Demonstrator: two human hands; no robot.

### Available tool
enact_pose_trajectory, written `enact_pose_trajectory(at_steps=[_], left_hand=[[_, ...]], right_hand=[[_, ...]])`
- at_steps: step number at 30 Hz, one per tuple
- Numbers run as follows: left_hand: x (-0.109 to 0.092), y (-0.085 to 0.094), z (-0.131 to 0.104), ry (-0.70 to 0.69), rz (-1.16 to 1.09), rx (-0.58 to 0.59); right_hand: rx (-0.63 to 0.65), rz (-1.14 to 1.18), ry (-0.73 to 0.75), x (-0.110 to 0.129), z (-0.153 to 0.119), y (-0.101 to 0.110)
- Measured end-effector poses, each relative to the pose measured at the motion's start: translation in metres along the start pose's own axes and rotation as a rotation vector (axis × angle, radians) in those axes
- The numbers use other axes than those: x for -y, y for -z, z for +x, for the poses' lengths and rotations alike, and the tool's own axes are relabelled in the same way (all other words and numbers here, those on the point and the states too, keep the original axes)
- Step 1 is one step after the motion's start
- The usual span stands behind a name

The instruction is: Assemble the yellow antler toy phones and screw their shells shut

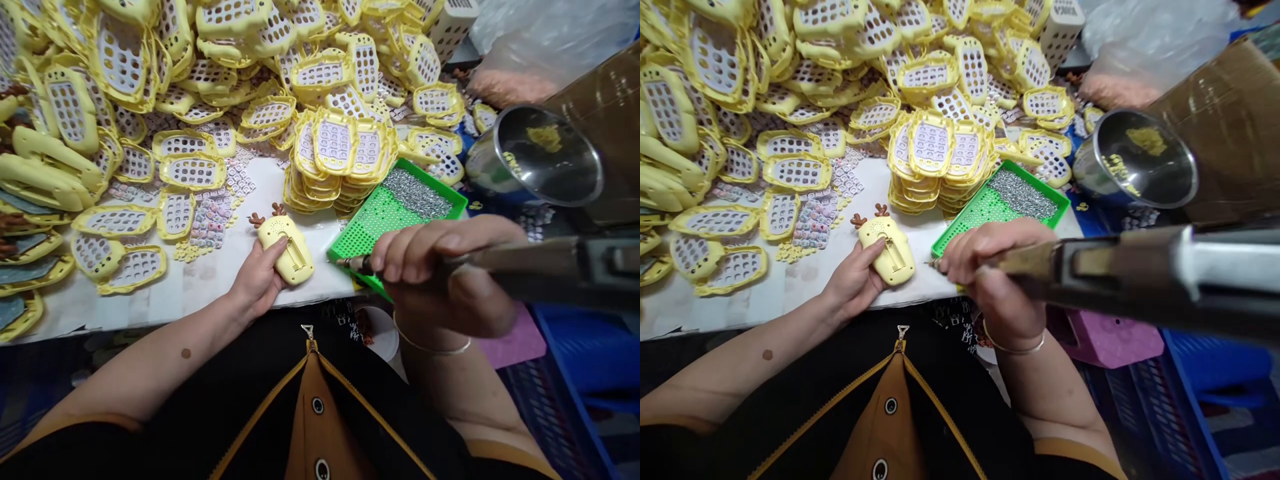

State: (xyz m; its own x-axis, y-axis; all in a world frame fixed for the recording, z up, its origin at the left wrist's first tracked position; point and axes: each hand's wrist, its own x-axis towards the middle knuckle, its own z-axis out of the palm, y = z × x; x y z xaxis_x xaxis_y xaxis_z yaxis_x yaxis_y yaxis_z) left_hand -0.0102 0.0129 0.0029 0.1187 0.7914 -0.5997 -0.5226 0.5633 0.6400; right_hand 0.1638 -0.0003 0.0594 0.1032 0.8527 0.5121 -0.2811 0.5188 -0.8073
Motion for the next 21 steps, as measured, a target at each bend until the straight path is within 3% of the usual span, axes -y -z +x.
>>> enact_pose_trajectory(at_steps=[4,10,17,21], left_hand=[[0.003,-0.001,-0.001,-0.025,-0.008,0.002],[0.004,-0.001,-0.002,-0.040,-0.005,0.014],[0.008,-0.001,-0.001,-0.044,-0.010,0.005],[0.009,-0.003,-0.001,-0.056,-0.028,-0.012]], right_hand=[[0.142,0.137,-0.089,0.001,-0.019,-0.016],[0.169,0.198,-0.086,-0.006,-0.024,-0.025],[0.200,0.071,-0.108,-0.019,-0.030,-0.034],[0.322,-0.043,-0.082,-0.018,-0.026,-0.041]])
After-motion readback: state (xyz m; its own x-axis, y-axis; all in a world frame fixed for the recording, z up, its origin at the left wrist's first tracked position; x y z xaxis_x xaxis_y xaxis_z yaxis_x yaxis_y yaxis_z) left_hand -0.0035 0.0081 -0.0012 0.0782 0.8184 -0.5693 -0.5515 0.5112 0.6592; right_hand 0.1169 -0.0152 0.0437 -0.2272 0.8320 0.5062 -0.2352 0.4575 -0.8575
